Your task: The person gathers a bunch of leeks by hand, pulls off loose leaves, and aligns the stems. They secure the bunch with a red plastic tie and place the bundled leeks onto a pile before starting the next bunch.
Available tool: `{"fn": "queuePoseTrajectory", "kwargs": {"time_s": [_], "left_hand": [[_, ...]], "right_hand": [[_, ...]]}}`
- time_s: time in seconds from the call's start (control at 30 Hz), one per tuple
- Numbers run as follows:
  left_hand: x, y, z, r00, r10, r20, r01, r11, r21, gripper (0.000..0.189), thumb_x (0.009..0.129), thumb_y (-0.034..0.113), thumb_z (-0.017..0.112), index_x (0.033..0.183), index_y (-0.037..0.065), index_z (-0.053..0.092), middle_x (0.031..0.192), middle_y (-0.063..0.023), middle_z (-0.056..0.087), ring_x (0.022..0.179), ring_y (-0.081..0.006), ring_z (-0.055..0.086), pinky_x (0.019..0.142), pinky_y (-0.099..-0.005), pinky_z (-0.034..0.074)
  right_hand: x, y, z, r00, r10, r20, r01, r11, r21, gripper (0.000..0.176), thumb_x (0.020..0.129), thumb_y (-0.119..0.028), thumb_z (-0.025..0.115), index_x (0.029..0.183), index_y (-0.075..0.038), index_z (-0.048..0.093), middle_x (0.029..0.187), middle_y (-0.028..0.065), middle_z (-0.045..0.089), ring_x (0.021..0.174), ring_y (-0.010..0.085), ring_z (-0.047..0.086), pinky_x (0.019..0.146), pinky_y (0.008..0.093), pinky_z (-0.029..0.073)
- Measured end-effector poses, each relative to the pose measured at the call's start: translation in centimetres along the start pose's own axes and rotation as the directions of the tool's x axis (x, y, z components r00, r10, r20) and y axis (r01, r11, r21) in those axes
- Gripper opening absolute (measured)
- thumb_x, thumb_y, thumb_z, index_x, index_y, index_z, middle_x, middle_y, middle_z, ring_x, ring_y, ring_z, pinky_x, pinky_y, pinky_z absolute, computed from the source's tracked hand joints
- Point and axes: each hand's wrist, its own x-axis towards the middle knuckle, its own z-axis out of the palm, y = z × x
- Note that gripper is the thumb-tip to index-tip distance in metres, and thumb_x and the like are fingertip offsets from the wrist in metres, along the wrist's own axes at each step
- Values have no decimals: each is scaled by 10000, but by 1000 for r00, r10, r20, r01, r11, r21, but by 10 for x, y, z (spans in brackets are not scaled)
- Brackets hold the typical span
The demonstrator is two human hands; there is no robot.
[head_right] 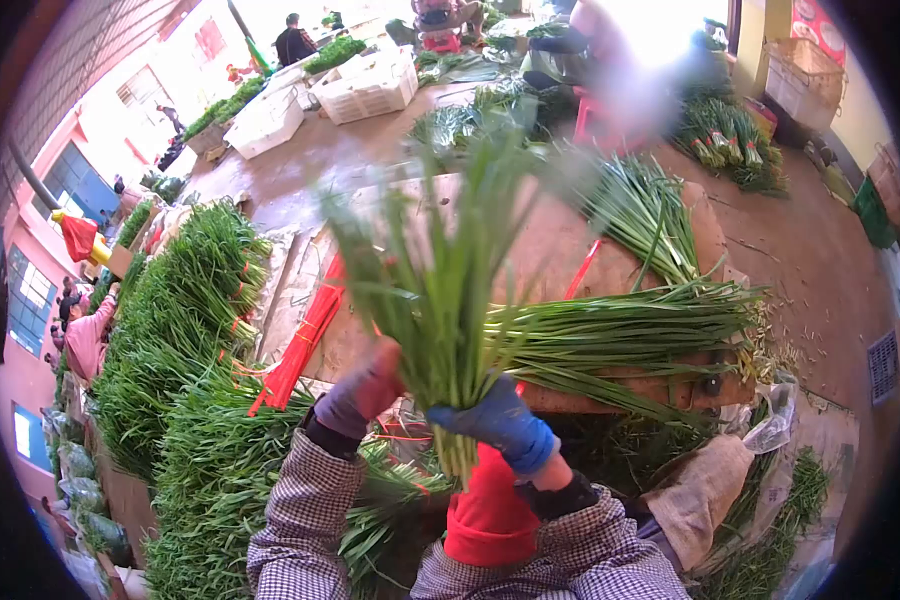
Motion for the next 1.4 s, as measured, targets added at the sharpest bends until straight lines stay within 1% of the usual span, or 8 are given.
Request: {"fn": "queuePoseTrajectory", "kwargs": {"time_s": [0.57, 0.7, 0.77, 0.87, 1.1, 1.17, 1.2, 1.4], "left_hand": [[18, 93, 11, 823, 568, 30, -505, 705, 498, 354, 798, 120, 766, 1126, 48, 653, 1174, -74, 624, 1040, -166, 613, 912, -335, 497], [17, 86, -5, 941, 335, -46, -296, 882, 367, 426, 786, 132, 784, 1178, 38, 646, 1034, -40, 688, 882, -143, 642, 837, -331, 520], [14, 102, 0, 989, -38, -145, 72, 969, 235, 430, 768, 155, 808, 1151, 37, 654, 1017, -47, 687, 880, -144, 641, 819, -326, 524], [20, 95, 0, 933, 359, -15, -318, 844, 432, 464, 736, 137, 832, 1147, 28, 646, 1019, -50, 681, 896, -136, 633, 830, -308, 517], [51, 77, 32, 940, 334, -73, -303, 912, 276, 421, 779, 69, 777, 1164, 10, 617, 1039, -39, 675, 911, -120, 623, 807, -282, 520], [57, 77, 44, 885, 453, -105, -332, 773, 540, 296, 821, 62, 725, 1093, 6, 622, 940, -40, 680, 816, -111, 624, 725, -284, 531], [57, 80, 47, 906, 406, -122, -267, 770, 579, 282, 824, 64, 715, 1085, 10, 625, 914, -30, 679, 785, -108, 620, 701, -288, 530], [72, 76, 84, 922, 385, -32, -275, 713, 645, 289, 782, 79, 706, 1055, 17, 632, 848, -88, 703, 750, -180, 666, 657, -313, 532]], "right_hand": [[103, -7, -11, 955, -92, 284, 223, 852, -474, 473, 719, -316, 836, 1066, -43, 667, 910, 88, 710, 829, 200, 666, 777, 354, 530], [115, 14, -22, 935, -234, 268, 298, 926, -231, 585, 722, -353, 836, 1198, -109, 600, 1165, 85, 621, 959, 208, 625, 821, 359, 524], [119, 6, -19, 764, -500, 407, 616, 378, -692, 528, 730, -375, 823, 1154, -122, 635, 1092, 81, 665, 936, 220, 647, 805, 371, 525], [125, -13, -14, 952, -219, 216, 281, 904, -323, 485, 732, -416, 806, 1089, -116, 672, 985, 95, 701, 883, 234, 671, 776, 363, 525], [140, 28, 3, 952, -181, 245, 300, 699, -649, 314, 766, -79, 667, 1078, -56, 641, 977, 100, 680, 887, 255, 652, 806, 341, 523], [127, -3, 16, 884, -462, 70, 461, 887, 33, 304, 749, -142, 694, 1038, -60, 647, 929, 121, 678, 856, 292, 661, 744, 352, 530], [117, -8, -5, 887, -387, 250, 460, 709, -535, 286, 754, -160, 709, 1013, -53, 647, 925, 132, 682, 843, 283, 670, 704, 366, 525], [88, -30, -37, 927, -337, 165, 362, 690, -626, 307, 759, -312, 753, 928, -66, 680, 822, 164, 680, 790, 368, 661, 686, 419, 522]]}}
